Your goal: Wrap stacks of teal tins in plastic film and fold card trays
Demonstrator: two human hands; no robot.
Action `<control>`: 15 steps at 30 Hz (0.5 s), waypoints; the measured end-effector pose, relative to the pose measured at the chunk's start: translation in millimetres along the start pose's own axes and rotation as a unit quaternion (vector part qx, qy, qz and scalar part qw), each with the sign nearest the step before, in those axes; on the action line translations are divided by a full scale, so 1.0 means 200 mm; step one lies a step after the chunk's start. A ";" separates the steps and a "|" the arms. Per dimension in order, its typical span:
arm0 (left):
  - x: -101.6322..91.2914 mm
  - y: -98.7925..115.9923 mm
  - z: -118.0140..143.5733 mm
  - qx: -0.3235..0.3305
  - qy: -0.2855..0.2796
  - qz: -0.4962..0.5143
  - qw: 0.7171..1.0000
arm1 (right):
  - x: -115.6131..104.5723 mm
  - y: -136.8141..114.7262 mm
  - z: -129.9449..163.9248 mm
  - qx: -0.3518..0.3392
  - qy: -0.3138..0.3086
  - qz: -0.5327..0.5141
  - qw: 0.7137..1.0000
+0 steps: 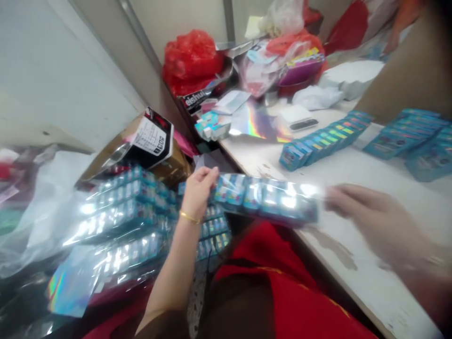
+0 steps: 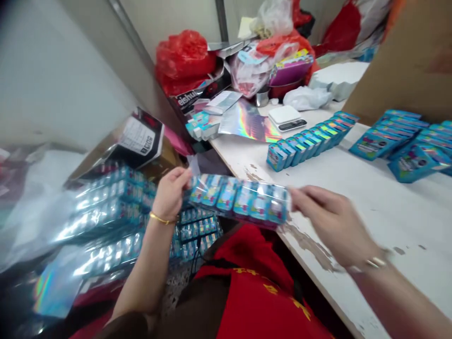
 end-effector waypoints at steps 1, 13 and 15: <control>-0.14 -0.05 0.01 -0.007 0.037 -0.031 0.999 | 0.15 -0.07 -0.02 -0.023 -0.054 0.012 0.998; -1.07 -0.68 -0.28 -0.092 0.285 -0.183 0.937 | 1.58 -0.35 -0.53 -0.009 -0.155 0.030 0.987; -1.12 -0.79 -0.35 -0.098 0.298 -0.204 0.927 | 1.71 -0.34 -0.60 -0.004 -0.147 0.039 0.988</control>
Point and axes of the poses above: each hand's wrist, its own z-axis away from the middle knuckle, its own x-axis out of the palm, y = z × x, the point moved 6 cm from there along -z, towards the middle knuckle, and after that the axes turned 14 degrees about x, right-handed, at the moved point
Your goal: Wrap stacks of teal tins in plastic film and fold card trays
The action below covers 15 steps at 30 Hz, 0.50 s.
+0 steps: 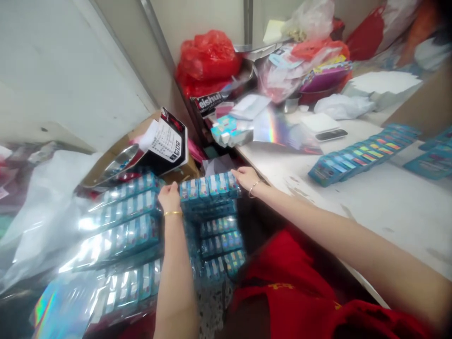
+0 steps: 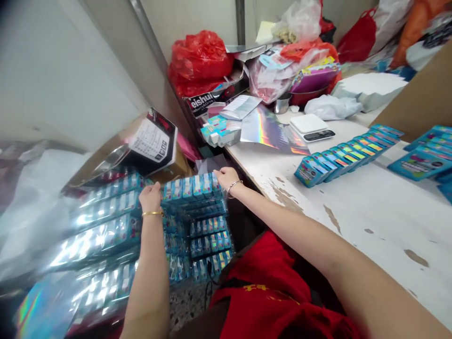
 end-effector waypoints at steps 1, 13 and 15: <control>0.02 -0.04 -0.04 -0.001 0.007 -0.013 1.000 | 0.05 0.01 -0.05 0.003 0.003 0.003 1.000; 0.13 -0.20 -0.12 0.030 -0.009 -0.113 0.993 | 0.20 0.15 -0.24 -0.002 0.019 0.040 0.999; 0.09 -0.07 -0.06 0.071 0.006 -0.115 0.991 | 0.14 0.15 -0.19 -0.024 0.035 0.027 0.999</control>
Point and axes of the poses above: each hand's wrist, its own z-axis away from the middle knuckle, its own x-axis out of the palm, y = z × x, the point moved 6 cm from there along -z, towards the middle knuckle, and after that the axes turned 14 degrees about x, right-handed, at the moved point
